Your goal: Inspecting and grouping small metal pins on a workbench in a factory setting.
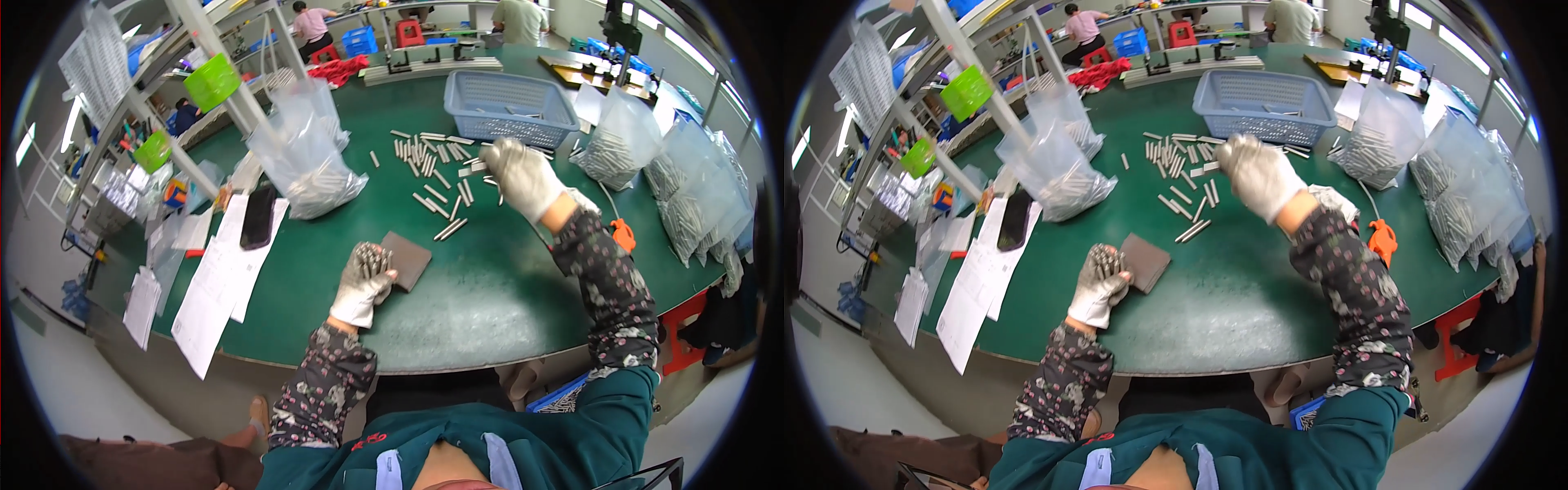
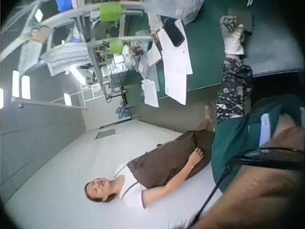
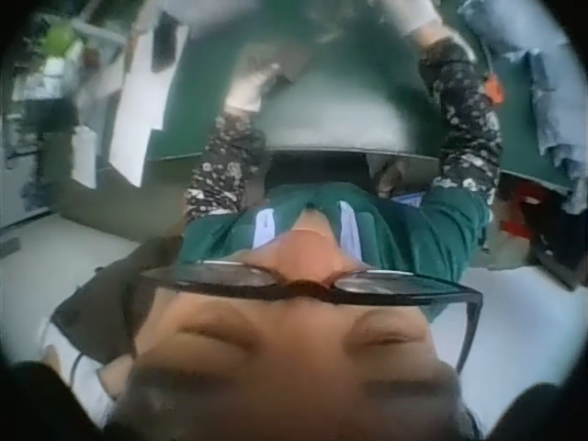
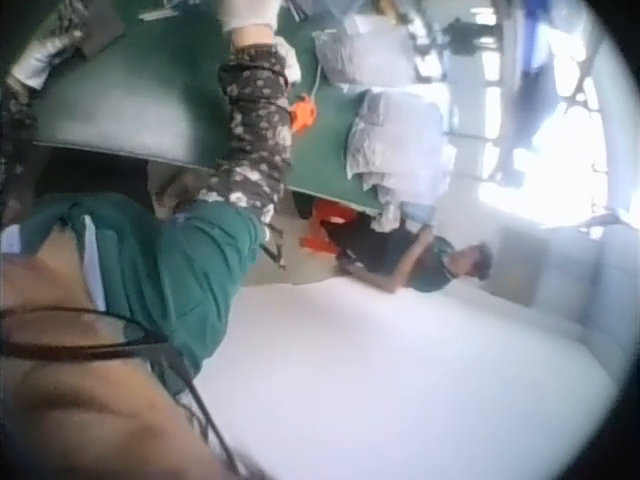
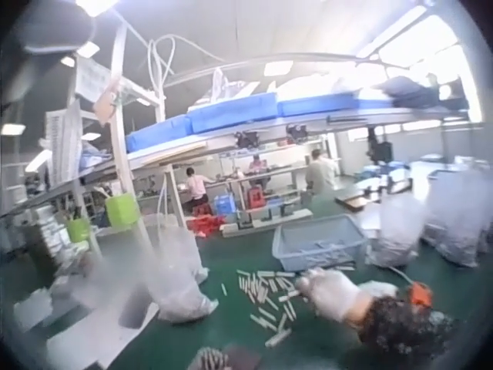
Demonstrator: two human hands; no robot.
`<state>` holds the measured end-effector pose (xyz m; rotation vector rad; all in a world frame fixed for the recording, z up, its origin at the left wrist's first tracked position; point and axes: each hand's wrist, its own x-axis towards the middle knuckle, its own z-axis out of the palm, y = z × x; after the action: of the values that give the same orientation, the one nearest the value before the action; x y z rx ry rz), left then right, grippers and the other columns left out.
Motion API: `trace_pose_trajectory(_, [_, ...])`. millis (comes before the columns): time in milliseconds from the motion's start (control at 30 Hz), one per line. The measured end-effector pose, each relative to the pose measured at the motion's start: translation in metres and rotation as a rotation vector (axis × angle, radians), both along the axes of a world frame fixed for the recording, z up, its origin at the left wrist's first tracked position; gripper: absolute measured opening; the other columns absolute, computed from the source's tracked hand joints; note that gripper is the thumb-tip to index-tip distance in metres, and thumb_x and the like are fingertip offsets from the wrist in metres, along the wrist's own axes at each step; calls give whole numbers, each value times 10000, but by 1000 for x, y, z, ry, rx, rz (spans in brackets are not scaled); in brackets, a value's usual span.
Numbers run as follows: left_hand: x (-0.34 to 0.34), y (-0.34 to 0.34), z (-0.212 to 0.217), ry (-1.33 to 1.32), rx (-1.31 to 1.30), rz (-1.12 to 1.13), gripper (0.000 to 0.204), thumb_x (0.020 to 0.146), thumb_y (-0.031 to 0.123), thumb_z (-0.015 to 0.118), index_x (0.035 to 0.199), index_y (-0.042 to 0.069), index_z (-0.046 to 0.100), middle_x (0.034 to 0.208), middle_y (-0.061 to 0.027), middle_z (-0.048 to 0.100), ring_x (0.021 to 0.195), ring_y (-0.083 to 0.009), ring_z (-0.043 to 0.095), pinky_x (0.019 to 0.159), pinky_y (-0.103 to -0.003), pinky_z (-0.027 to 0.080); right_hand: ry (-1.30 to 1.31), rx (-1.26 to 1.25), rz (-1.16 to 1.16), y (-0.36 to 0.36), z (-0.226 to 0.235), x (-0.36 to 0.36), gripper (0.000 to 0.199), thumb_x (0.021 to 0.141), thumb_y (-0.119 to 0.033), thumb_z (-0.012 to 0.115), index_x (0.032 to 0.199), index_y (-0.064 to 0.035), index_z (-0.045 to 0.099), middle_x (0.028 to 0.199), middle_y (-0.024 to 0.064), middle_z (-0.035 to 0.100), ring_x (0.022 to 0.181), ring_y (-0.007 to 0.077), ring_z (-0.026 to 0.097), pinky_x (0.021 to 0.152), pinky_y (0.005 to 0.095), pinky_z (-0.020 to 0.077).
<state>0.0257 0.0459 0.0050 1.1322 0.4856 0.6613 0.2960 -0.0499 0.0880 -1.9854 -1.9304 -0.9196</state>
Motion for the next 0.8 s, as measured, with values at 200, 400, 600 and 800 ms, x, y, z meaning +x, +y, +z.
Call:
trace_pose_trajectory(200, [-3,-3,2,6,23,-29,377,680,-23,653,945,117,425,706,-20,520,465,-72,438,335,-180,258,-5,46,-451,64,25,99,110,782,-87,478,867,-74,547,867,120,566,843,240,574,690,333,487])
trace_pose_trajectory(400, [-5,-7,5,44,-39,-10,390,653,-35,677,925,105,436,702,-13,509,504,-68,431,372,-181,301,67,-27,-618,97,15,149,181,803,-109,466,913,-95,609,976,104,587,939,244,569,771,335,478])
trace_pose_trajectory(600, [-7,-11,8,66,-13,-1,388,643,-27,685,913,108,442,700,-4,507,496,-62,415,370,-182,295,332,-175,-572,90,10,159,230,772,-169,541,990,-131,606,993,119,592,964,267,559,820,357,451])
trace_pose_trajectory(800, [-3,-4,1,23,-14,-31,409,673,39,701,960,113,420,712,-1,495,476,-57,392,363,-181,270,399,69,-446,64,14,106,283,763,-246,554,1016,-122,589,1004,129,589,933,273,562,817,381,433])
